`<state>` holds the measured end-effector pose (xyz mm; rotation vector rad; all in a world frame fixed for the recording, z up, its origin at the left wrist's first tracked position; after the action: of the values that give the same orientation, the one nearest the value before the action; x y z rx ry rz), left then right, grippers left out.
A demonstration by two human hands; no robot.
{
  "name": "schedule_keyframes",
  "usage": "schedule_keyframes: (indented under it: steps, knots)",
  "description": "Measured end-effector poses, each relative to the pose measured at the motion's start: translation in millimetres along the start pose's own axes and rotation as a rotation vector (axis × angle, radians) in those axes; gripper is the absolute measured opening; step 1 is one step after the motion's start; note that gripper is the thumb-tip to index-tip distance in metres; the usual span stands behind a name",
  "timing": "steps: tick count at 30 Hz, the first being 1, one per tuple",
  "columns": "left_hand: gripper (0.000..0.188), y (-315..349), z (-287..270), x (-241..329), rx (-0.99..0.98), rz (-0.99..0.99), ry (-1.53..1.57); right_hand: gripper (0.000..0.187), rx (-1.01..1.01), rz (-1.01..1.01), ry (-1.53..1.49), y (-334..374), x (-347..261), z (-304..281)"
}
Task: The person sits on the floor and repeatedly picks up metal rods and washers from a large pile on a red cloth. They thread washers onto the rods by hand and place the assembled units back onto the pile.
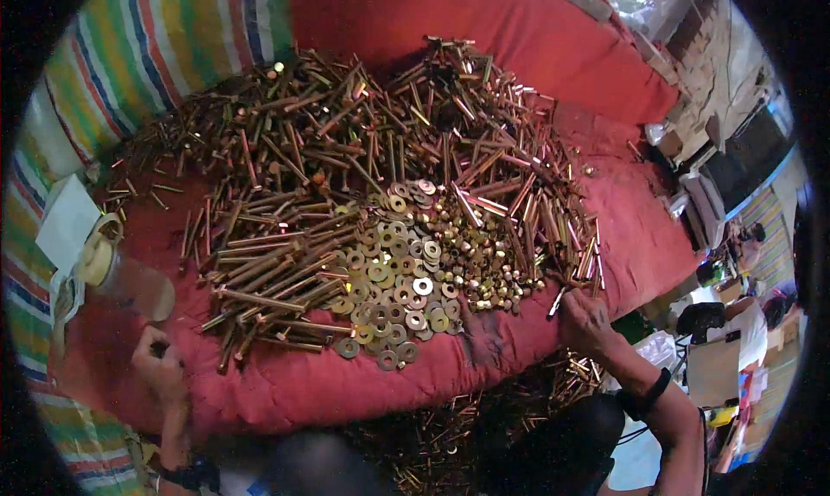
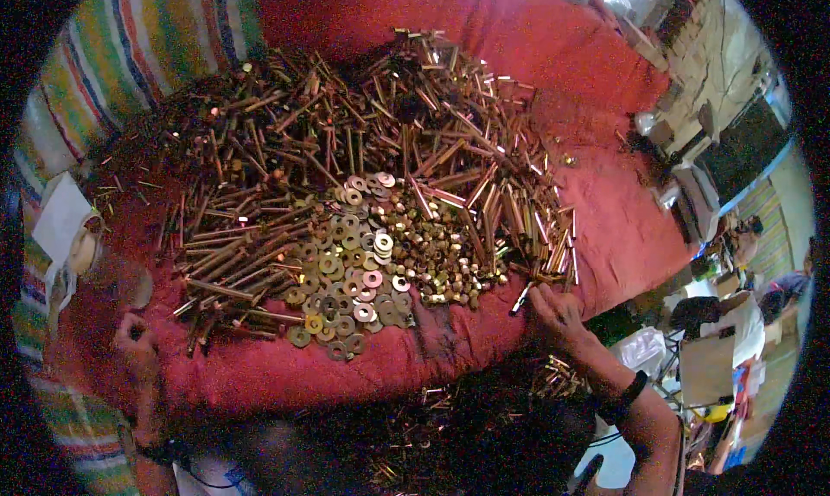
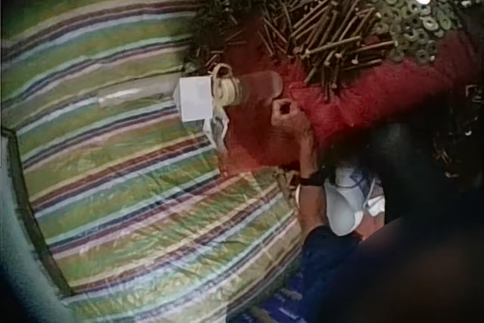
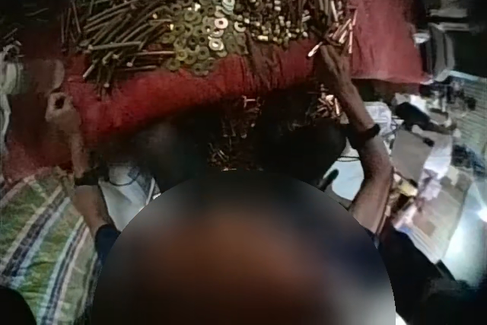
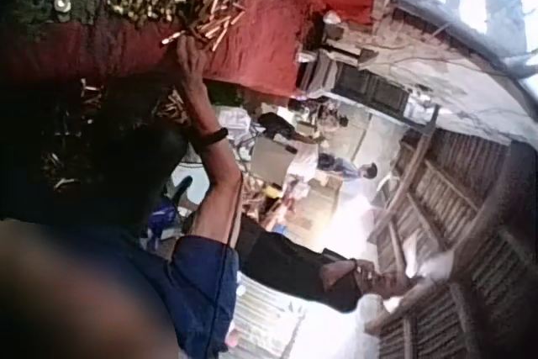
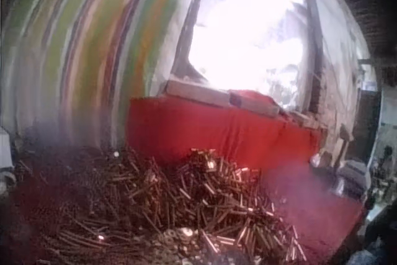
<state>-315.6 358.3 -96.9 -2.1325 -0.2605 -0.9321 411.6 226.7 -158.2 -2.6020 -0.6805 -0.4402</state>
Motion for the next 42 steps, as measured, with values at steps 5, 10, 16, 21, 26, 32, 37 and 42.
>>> schedule_keyframes:
  steps: [5, 10, 16, 21, 26, 32, 37, 42]
  knots:
    - [0.009, -1, 10, 13, -0.021, 0.115, 0.097, 0.051, -0.051, -0.162, 0.192, -2, -6, 10]
    - [0.006, 3, 6, 17, -0.014, 0.061, 0.031, 0.031, 0.258, -0.041, -0.131, -46, -14, -53]
    - [0.009, 5, 7, 33, 0.031, 0.141, -0.06, 0.034, 0.484, -0.047, -0.158, -43, -12, -59]
    - [0.009, 7, 12, 31, 0.01, 0.215, 0.024, 0.059, 0.313, 0.097, -0.225, -16, 5, -20]
    - [0.008, 4, 14, 18, -0.046, 0.162, -0.037, 0.035, 0.536, 0.117, -0.442, -23, 4, -54]
    - [0.008, 5, 13, 25, -0.023, 0.227, -0.104, 0.018, 0.122, 0.475, -0.638, -45, 37, -66]
    - [0.006, 3, 15, 26, -0.04, 0.238, -0.131, 0.011, 0.375, 1.135, -0.991, -27, 104, -167]
    - [0.006, 4, 22, 26, -0.059, 0.203, -0.126, 0.018, 0.932, 0.281, -2.374, -67, 76, -320]
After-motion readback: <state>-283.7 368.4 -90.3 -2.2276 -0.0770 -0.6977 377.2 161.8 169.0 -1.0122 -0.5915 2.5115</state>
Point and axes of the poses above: each hand's wrist, its own y-axis away from the middle knuckle, its own z-axis out of the palm, x = y × z, the point moved 10 cm from there along -y, towards the middle knuckle, and after that the axes turned 13 degrees about x, right-handed, at the moved point
